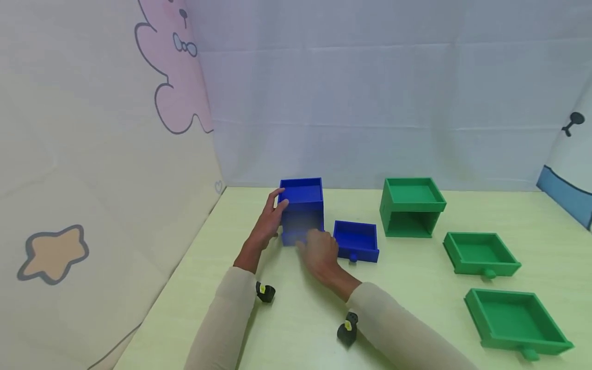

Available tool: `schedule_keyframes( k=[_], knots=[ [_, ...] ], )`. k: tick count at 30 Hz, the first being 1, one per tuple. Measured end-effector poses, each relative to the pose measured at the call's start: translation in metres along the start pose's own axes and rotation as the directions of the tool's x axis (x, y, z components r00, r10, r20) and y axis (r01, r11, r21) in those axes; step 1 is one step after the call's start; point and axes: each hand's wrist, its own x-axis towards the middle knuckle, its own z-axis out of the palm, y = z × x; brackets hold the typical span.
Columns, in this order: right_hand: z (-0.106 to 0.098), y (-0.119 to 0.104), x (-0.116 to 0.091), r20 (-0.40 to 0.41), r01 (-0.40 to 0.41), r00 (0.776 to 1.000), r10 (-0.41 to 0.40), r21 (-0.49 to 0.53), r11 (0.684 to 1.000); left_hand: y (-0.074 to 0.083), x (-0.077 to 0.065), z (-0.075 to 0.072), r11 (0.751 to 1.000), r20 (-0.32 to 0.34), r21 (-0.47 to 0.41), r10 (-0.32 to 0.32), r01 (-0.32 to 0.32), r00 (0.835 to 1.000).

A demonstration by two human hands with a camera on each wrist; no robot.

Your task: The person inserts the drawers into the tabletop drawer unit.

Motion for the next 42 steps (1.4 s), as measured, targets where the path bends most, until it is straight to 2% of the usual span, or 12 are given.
schedule_keyframes(
  k=[7, 25, 30, 37, 42],
  knots=[
    [0.003, 0.001, 0.001, 0.006, -0.011, 1.000, 0.011, 0.023, 1.000, -0.001, -0.001, 0.001, 1.000, -0.006, -0.005, -0.018, 0.018, 1.000],
    [0.004, 0.000, 0.005, 0.001, -0.022, 1.000, 0.022, 0.061, 0.998, -0.002, 0.000, 0.001, 1.000, -0.019, 0.014, -0.012, 0.012, 1.000],
    [0.006, -0.001, 0.009, 0.019, -0.030, 0.999, 0.030, 0.041, 0.999, -0.001, 0.000, 0.001, 1.000, -0.020, 0.010, -0.010, 0.010, 1.000],
    [0.007, 0.000, 0.015, 0.007, -0.065, 0.998, 0.064, 0.031, 0.997, 0.002, 0.001, 0.001, 1.000, -0.008, 0.016, 0.009, -0.009, 1.000],
    [0.008, 0.000, 0.016, 0.003, -0.053, 0.999, 0.053, 0.053, 0.997, 0.004, 0.003, -0.001, 1.000, 0.005, 0.015, -0.013, 0.013, 1.000]
  ],
)
